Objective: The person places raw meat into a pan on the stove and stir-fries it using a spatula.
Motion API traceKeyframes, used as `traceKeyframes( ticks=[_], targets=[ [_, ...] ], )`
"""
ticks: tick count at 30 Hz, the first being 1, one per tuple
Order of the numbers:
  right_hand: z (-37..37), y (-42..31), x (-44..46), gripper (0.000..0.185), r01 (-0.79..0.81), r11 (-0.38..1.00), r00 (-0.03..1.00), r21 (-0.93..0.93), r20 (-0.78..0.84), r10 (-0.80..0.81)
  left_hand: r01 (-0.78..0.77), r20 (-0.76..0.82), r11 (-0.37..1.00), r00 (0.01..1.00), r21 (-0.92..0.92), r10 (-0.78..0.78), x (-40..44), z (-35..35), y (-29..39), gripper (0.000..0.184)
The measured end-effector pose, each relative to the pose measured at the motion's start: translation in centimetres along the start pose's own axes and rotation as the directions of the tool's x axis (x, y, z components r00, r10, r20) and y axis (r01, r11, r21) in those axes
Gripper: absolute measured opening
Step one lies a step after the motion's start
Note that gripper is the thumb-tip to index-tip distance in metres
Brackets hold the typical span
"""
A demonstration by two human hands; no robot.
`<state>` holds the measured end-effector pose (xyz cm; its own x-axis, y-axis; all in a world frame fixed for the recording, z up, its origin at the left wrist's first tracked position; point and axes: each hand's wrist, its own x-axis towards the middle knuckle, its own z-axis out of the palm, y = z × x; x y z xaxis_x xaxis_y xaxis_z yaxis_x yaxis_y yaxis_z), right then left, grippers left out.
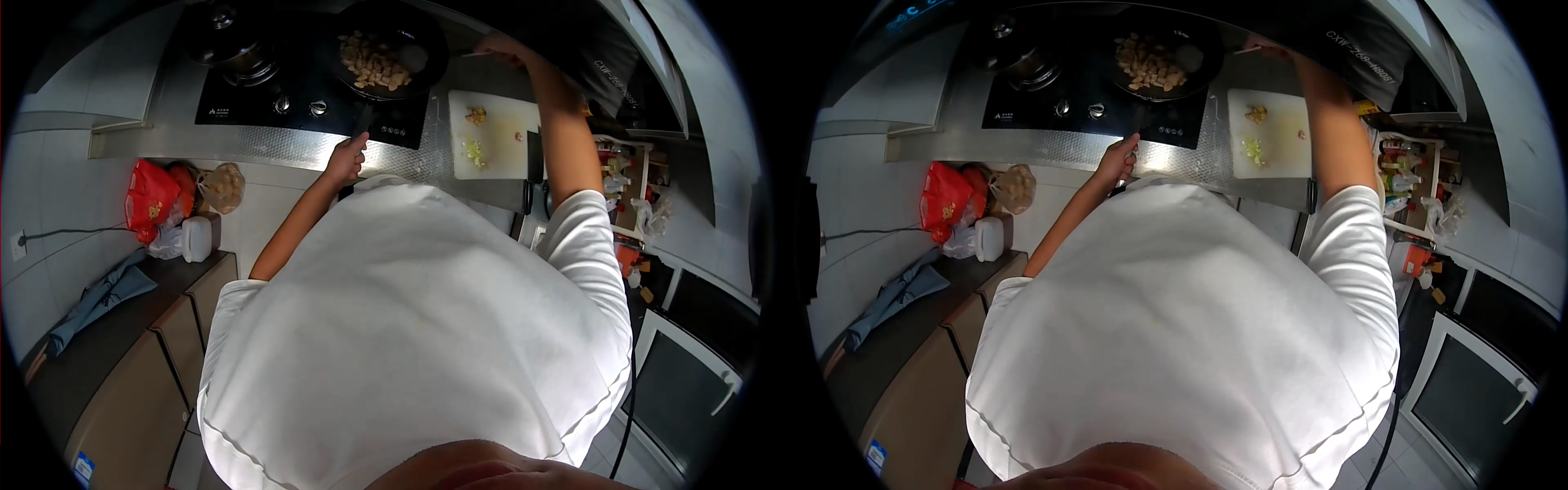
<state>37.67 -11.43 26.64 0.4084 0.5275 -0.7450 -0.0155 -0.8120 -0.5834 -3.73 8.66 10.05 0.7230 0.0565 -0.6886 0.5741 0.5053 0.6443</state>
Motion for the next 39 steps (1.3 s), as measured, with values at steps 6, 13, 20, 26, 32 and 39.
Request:
traceKeyframes(
  ticks=[6, 13, 20, 26, 32, 39],
  targets=[
    [8.8, 2.9, 3.6, 0.03, -0.244, 0.714, 0.95, 0.656, 0.309, 0.041, -0.025, 0.007, 1.0, 1.0, -0.015, 0.025, -0.2, 0.0, 0.2, 0.042],
    [10.2, 1.3, -1.6, 0.03, 0.263, 0.922, 0.83, -0.285, -0.421, -0.367, -0.002, -0.008, 1.0, 1.0, -0.019, 0.002, 0.2, -0.2, -0.1, 0.04],
    [15.4, -0.5, 0.1, 0.03, -0.02, 0.611, 0.54, -0.791, -0.524, -0.659, 0.016, -0.008, 1.0, 1.0, -0.001, -0.016, -0.3, 0.2, 0.4, 0.039],
    [17.7, -0.3, -4.1, 0.034, 0.083, 0.507, 0.628, -0.858, -0.349, -0.695, 0.023, -0.006, 1.0, 1.0, -0.017, -0.023, 0.1, 0.0, 0.2, 0.04],
    [15.1, -1.2, -12.6, 0.036, 0.106, 0.398, 0.536, -0.911, -0.285, -0.795, 0.015, -0.012, 1.0, 1.0, -0.005, -0.015, 0.4, -0.1, -0.1, 0.041],
    [21.0, -0.7, -7.5, 0.035, -0.215, 0.522, 0.602, -0.825, -0.533, -0.594, 0.005, -0.007, 1.0, 1.0, 0.013, -0.005, 0.3, 0.1, 0.0, 0.041]
  ],
)
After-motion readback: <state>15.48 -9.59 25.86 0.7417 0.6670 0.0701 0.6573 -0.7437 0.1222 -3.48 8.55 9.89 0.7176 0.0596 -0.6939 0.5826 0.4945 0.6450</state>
